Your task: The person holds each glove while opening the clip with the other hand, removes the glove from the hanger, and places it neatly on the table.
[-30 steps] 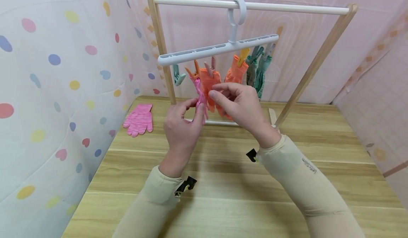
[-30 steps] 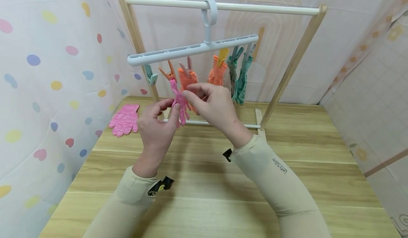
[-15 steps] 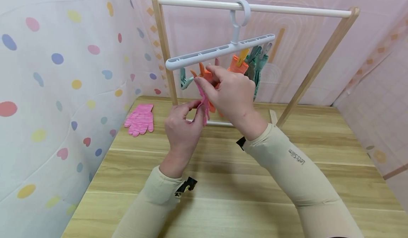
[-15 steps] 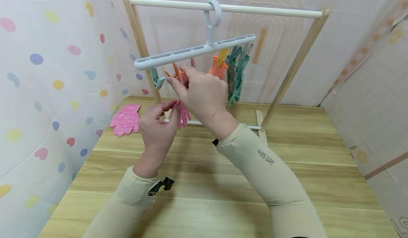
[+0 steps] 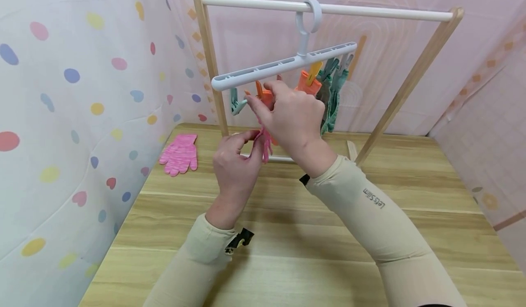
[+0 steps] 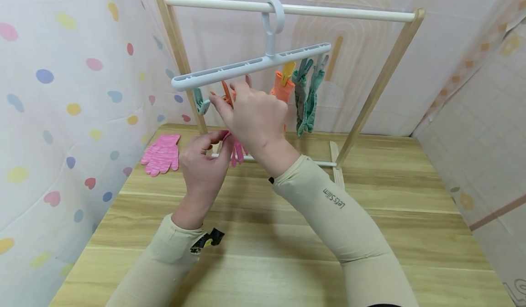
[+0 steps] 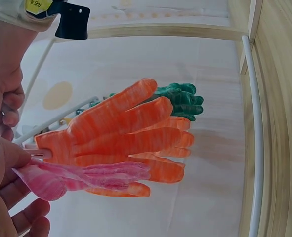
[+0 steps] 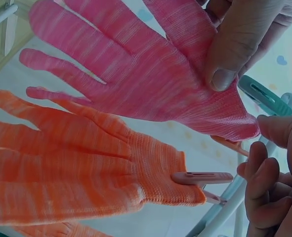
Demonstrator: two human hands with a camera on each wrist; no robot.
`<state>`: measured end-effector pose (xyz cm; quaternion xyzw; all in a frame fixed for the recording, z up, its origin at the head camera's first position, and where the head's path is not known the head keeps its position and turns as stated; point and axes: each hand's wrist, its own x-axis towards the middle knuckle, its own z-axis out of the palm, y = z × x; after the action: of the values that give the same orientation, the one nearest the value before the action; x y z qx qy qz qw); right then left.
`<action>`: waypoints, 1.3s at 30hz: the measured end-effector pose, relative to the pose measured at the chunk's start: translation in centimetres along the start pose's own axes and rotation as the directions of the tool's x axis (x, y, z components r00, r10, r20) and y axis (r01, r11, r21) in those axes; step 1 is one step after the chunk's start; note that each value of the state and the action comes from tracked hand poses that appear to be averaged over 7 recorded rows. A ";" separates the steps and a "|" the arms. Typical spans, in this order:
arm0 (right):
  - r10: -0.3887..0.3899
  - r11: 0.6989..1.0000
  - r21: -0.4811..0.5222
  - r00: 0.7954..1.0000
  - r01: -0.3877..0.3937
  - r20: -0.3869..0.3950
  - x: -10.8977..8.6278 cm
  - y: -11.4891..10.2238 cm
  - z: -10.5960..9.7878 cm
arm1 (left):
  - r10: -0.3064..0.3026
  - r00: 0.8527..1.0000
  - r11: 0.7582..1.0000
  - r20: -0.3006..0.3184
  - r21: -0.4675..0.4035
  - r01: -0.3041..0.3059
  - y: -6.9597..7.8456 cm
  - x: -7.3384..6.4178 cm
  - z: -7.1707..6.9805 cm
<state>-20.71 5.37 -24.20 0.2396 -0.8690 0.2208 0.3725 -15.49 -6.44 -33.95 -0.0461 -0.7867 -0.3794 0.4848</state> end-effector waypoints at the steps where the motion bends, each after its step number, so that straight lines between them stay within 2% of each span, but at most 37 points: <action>1: -0.002 1.000 -0.016 1.000 0.002 -0.005 0.0 -0.1 0.0 | 0.003 1.000 1.000 0.001 0.000 -0.003 0.0 0.0 0.0; 7: -0.007 0.997 -0.080 1.000 0.005 -0.024 0.1 -0.6 0.0 | 0.000 1.000 1.000 0.014 0.001 0.000 0.1 0.0 0.1; 13: -0.007 0.998 -0.064 1.000 0.006 -0.013 0.2 -0.7 0.1 | -0.005 1.000 1.000 0.016 -0.003 0.005 0.2 -0.2 0.0; 19: -0.045 0.999 0.017 0.998 0.046 -0.050 0.4 -0.7 0.2 | -0.019 1.000 0.999 -0.004 -0.039 0.019 0.1 -0.2 0.0; 26: -0.098 0.982 0.150 0.991 0.111 -0.093 0.6 -0.7 0.5 | -0.034 0.999 0.997 -0.016 -0.067 0.033 0.0 -0.2 -0.2; 32: -0.123 0.974 0.177 0.986 0.142 -0.112 0.7 -0.9 0.8 | -0.046 0.999 0.997 -0.021 -0.069 0.044 -0.1 -0.2 -0.6; 39: -0.136 0.973 0.174 0.986 0.150 -0.091 0.9 -1.2 0.7 | -0.050 0.998 0.997 -0.024 -0.054 0.049 -0.1 -0.1 -0.9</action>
<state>-20.98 3.78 -23.70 0.3255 -0.8105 0.2802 0.3982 -14.89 -7.06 -33.90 -0.0346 -0.7709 -0.4126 0.4840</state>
